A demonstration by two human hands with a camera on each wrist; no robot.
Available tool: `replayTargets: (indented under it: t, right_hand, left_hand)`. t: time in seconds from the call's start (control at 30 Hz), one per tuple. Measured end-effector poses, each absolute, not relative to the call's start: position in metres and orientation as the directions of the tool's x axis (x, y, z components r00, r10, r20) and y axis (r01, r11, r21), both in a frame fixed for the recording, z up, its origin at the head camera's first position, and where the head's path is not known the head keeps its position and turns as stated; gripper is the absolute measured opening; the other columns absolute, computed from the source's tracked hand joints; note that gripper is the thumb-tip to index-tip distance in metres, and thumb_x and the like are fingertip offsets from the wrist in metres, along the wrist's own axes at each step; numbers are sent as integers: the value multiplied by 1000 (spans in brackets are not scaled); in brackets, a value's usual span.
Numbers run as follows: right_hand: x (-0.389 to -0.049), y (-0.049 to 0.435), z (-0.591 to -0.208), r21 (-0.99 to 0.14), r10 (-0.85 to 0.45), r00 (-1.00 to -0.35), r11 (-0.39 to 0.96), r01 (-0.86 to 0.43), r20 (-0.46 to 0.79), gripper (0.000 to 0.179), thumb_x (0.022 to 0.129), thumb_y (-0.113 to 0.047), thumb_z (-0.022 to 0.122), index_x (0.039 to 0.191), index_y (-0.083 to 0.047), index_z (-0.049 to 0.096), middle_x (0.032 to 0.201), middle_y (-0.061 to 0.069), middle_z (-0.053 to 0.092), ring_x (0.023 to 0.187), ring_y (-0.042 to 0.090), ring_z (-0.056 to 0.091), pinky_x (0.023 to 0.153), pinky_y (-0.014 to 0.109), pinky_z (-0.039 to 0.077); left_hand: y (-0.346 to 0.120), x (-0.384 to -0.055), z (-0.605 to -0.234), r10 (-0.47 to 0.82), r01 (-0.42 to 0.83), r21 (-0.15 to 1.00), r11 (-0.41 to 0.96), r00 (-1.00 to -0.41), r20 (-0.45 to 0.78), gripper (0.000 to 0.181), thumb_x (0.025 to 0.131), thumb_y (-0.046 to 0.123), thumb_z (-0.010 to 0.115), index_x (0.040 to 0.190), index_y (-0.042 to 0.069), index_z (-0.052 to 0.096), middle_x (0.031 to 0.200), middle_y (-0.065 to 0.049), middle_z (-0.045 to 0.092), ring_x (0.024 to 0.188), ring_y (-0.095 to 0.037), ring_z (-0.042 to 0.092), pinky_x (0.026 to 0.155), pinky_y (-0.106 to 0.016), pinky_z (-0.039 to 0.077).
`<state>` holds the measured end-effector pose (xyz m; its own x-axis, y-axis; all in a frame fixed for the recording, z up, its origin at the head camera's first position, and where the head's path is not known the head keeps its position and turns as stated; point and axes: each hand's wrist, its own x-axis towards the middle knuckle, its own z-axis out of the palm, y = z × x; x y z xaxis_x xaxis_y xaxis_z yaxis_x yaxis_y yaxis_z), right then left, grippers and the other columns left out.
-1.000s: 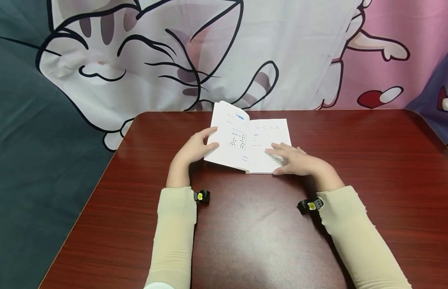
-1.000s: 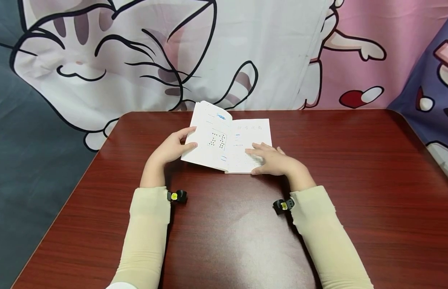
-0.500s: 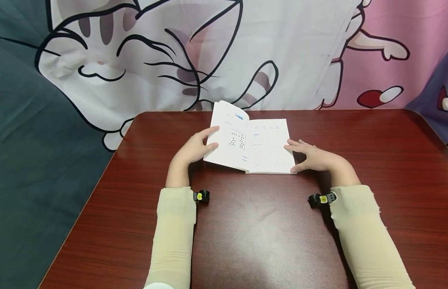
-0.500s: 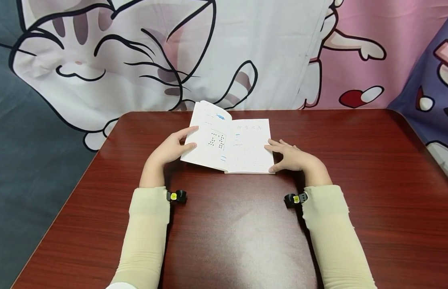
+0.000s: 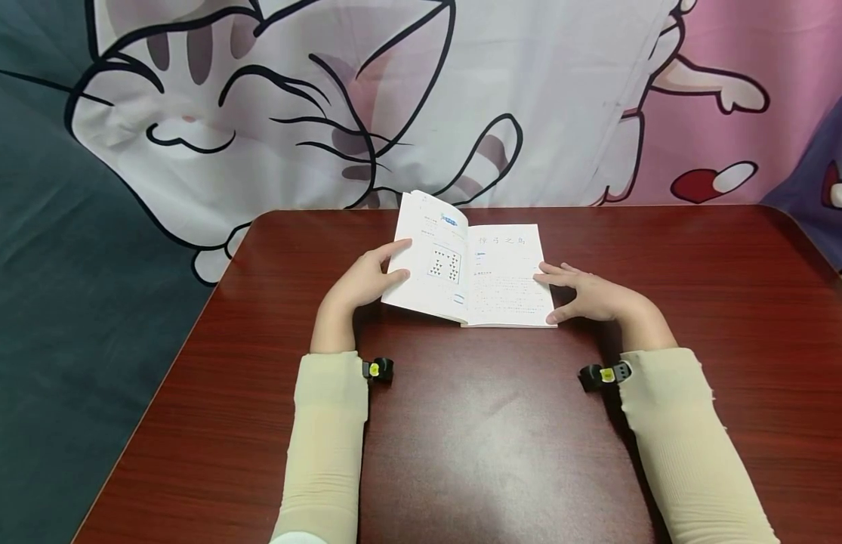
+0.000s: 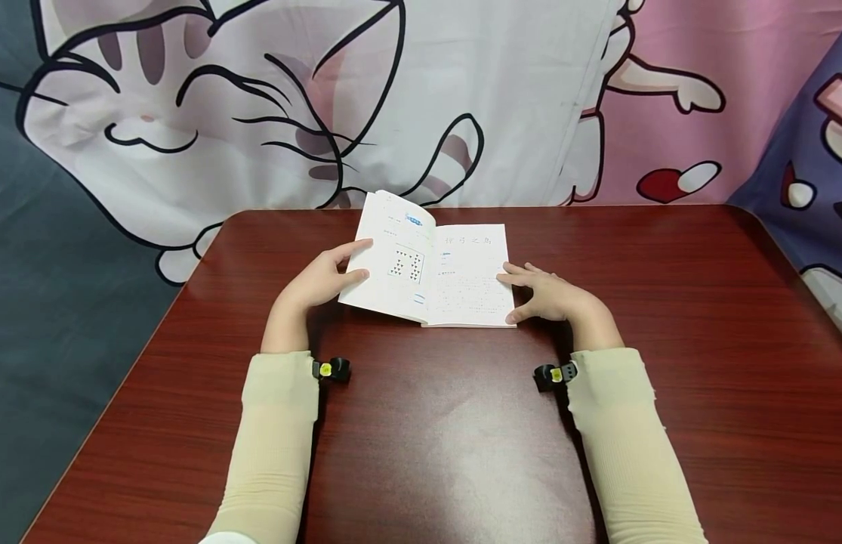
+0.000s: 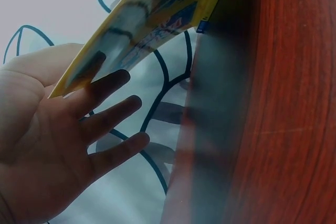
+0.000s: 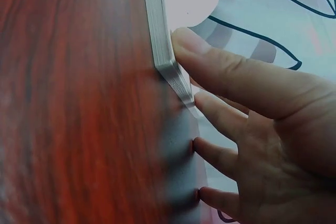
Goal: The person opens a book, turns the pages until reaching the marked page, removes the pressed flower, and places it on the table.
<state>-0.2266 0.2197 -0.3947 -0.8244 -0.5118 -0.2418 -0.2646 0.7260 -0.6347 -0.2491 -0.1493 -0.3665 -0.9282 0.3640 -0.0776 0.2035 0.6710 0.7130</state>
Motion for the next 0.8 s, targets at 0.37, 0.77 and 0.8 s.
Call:
replayTargets:
  t: [0.37, 0.77, 0.8]
  right_hand:
    - [-226, 219, -395, -639, -496, -833, 729, -245, -246, 80, 73, -25, 78, 139, -1, 40, 151, 16, 20, 137, 40, 1, 104, 58, 11]
    - [-227, 218, -395, -637, -488, -835, 734, -235, -255, 78, 74, -24, 77, 139, -1, 40, 151, 15, 20, 137, 40, 1, 104, 58, 11]
    - [-227, 218, -395, -636, -486, -836, 735, -234, -255, 77, 74, -23, 77, 139, -2, 40, 151, 15, 20, 137, 40, 1, 104, 58, 11]
  left_hand:
    - [-149, -252, -370, 349, 179, 731, 658, -933, -86, 68, 91, 17, 60, 148, 16, 23, 143, -10, 37, 118, -22, 44, 98, -39, 34]
    - [-149, -252, -370, 350, 185, 709, 681, -932, -92, 67, 91, 18, 59, 148, 17, 25, 146, -8, 33, 119, -22, 42, 98, -40, 33]
    - [-149, -252, -370, 350, 186, 708, 681, -932, -92, 67, 91, 18, 59, 148, 17, 25, 146, -7, 32, 119, -21, 42, 99, -40, 33]
